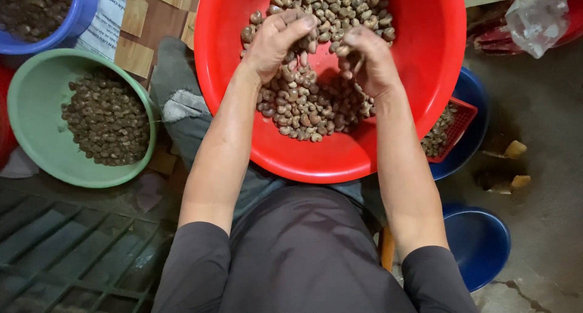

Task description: The person sorts cashew nuts by hand from a large red basin into a smaller red basket. They repeatedly scoop handfuls of nuts, separate them, and transfer the selected ones into the basket while seated.

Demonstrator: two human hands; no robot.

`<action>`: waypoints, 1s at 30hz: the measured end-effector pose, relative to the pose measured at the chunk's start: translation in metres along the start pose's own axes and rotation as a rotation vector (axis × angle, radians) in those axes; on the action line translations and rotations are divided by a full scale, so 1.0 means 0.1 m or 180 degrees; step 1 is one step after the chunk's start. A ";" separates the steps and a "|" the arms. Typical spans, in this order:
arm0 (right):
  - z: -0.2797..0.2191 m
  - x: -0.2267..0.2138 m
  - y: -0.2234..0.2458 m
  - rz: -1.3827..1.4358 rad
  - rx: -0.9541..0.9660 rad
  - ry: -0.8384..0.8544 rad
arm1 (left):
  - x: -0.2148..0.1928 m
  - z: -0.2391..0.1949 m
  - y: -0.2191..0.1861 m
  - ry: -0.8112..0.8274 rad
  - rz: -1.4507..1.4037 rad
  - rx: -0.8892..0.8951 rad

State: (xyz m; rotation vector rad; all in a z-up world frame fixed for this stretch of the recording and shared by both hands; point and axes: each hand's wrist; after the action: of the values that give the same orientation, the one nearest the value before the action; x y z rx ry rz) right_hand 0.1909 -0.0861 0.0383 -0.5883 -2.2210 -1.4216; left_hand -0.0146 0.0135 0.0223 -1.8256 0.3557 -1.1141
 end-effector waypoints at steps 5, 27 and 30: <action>-0.03 -0.10 0.00 0.0767 -0.0533 0.0330 | 0.02 0.03 0.13 -0.0318 0.1965 -0.0982; 0.08 -0.47 -0.54 -0.4727 0.0669 -0.1059 | -0.02 0.15 0.99 0.0394 0.5383 -0.1434; -0.05 0.14 -0.07 -0.2346 0.0902 -0.0898 | -0.06 0.13 0.99 0.0389 0.5097 -0.1491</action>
State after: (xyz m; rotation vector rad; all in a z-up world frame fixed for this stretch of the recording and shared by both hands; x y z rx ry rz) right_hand 0.1760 -0.0913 0.0433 0.1725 -2.9816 -1.3363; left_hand 0.0133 -0.0267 -0.0644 -1.1458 1.8245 0.0436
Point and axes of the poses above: each hand's wrist, its own z-axis towards the middle knuckle, its own x-axis out of the palm, y = z × x, and after that the axes turned 14 degrees about y, right-handed
